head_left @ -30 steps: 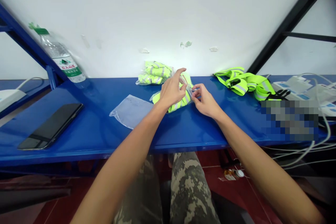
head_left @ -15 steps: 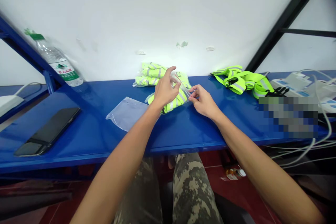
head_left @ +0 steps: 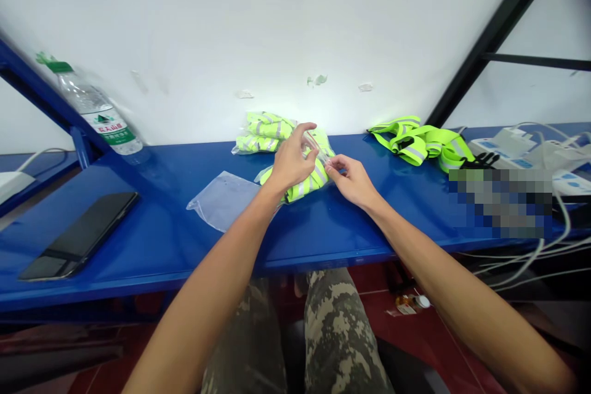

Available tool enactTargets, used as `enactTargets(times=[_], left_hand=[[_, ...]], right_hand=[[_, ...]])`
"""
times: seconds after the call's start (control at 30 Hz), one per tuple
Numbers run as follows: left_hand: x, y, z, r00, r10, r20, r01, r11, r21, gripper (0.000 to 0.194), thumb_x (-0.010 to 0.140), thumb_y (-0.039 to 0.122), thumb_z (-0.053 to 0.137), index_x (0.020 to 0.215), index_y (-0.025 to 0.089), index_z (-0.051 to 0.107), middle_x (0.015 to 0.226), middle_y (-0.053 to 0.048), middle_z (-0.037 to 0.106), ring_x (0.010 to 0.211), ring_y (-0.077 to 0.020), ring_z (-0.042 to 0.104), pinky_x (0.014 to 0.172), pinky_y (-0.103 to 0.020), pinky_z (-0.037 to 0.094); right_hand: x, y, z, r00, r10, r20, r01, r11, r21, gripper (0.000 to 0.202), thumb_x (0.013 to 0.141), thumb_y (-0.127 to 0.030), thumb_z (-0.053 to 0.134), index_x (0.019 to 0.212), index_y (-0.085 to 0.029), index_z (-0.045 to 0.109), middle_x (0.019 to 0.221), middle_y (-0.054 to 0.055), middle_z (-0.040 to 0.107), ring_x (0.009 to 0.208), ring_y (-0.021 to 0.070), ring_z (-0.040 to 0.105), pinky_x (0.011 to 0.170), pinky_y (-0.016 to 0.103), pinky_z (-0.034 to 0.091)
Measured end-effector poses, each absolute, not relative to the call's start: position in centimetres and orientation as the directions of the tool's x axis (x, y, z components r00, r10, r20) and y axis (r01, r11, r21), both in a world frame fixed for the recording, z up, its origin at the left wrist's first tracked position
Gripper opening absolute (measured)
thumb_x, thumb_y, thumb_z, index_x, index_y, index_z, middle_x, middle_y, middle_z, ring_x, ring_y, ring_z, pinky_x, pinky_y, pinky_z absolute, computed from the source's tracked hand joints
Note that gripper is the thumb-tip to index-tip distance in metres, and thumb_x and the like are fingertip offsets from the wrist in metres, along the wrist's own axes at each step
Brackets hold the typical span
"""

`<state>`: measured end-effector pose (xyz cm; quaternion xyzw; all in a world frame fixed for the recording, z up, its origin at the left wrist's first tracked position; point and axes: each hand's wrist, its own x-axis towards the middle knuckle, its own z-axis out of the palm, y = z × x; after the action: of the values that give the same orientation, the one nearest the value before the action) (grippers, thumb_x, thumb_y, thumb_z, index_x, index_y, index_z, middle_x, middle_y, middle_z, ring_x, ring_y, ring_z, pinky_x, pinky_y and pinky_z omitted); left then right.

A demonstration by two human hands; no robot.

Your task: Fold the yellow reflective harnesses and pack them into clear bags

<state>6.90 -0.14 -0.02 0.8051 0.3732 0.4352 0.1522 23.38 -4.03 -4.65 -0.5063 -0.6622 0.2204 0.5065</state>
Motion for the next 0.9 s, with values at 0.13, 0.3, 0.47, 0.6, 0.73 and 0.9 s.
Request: enactTargets(times=[0.13, 0.3, 0.47, 0.6, 0.73, 0.9], left_hand=[[7.2, -0.8, -0.1, 0.417, 0.717, 0.559, 0.54, -0.69, 0.483, 0.055, 0.082, 0.018, 0.058, 0.136, 0.022, 0.047, 0.117, -0.008, 0.067, 0.106, -0.0268, 0.064, 0.1, -0.042, 0.046], [7.3, -1.5, 0.0, 0.437, 0.756, 0.487, 0.671, -0.634, 0.383, 0.06, 0.098, 0.04, 0.041, 0.152, 0.017, 0.025, 0.105, -0.011, 0.07, 0.096, -0.0275, 0.067, 0.088, -0.04, 0.049], [7.9, -2.0, 0.0, 0.46, 0.761, 0.457, 0.746, -0.611, 0.267, 0.057, 0.104, 0.043, 0.024, 0.155, 0.017, 0.02, 0.098, -0.009, 0.073, 0.09, -0.0247, 0.069, 0.081, -0.033, 0.048], [8.5, -2.5, 0.2, 0.483, 0.766, 0.423, 0.78, -0.596, 0.189, 0.057, 0.105, 0.041, 0.023, 0.156, 0.017, 0.022, 0.104, -0.012, 0.073, 0.097, -0.0247, 0.069, 0.085, -0.032, 0.046], [8.1, -2.7, 0.9, 0.406, 0.814, 0.415, 0.848, -0.505, 0.161, 0.064, 0.103, 0.052, 0.022, 0.154, 0.013, 0.028, 0.111, -0.018, 0.071, 0.104, -0.0298, 0.067, 0.091, -0.037, 0.046], [7.0, -2.1, 1.3, 0.326, 0.918, 0.225, 0.898, -0.375, 0.229, 0.082, 0.096, 0.066, 0.007, 0.118, 0.011, 0.064, 0.104, -0.022, 0.071, 0.101, -0.0377, 0.068, 0.085, -0.044, 0.049]], right_hand=[[23.2, -4.1, -4.5, 0.042, 0.878, 0.476, 0.464, 0.405, -0.788, 0.026, 0.088, -0.043, 0.055, 0.081, -0.018, 0.06, 0.075, 0.003, 0.063, 0.066, 0.0149, 0.053, 0.059, 0.029, 0.04], [23.2, -4.1, -4.6, 0.061, 0.858, 0.509, 0.482, 0.422, -0.768, 0.034, 0.089, -0.052, 0.054, 0.08, -0.019, 0.057, 0.076, 0.003, 0.062, 0.066, 0.0152, 0.053, 0.058, 0.029, 0.04], [23.0, -4.0, -5.1, 0.021, 0.846, 0.533, 0.516, 0.447, -0.731, 0.035, 0.096, -0.055, 0.044, 0.092, -0.021, 0.054, 0.08, 0.002, 0.062, 0.071, 0.0171, 0.056, 0.064, 0.03, 0.04], [22.7, -3.8, -5.1, 0.001, 0.838, 0.546, 0.599, 0.437, -0.671, 0.03, 0.099, -0.049, 0.037, 0.088, -0.023, 0.048, 0.077, 0.003, 0.061, 0.073, 0.0201, 0.058, 0.067, 0.031, 0.038], [22.4, -3.7, -5.0, 0.01, 0.819, 0.573, 0.63, 0.44, -0.64, 0.025, 0.1, -0.042, 0.034, 0.089, -0.024, 0.047, 0.08, 0.003, 0.061, 0.074, 0.0202, 0.058, 0.068, 0.031, 0.038], [22.3, -3.6, -4.7, 0.074, 0.839, 0.539, 0.669, 0.359, -0.651, 0.028, 0.1, -0.044, 0.033, 0.091, -0.024, 0.049, 0.077, 0.002, 0.062, 0.07, 0.0207, 0.058, 0.067, 0.031, 0.038]])
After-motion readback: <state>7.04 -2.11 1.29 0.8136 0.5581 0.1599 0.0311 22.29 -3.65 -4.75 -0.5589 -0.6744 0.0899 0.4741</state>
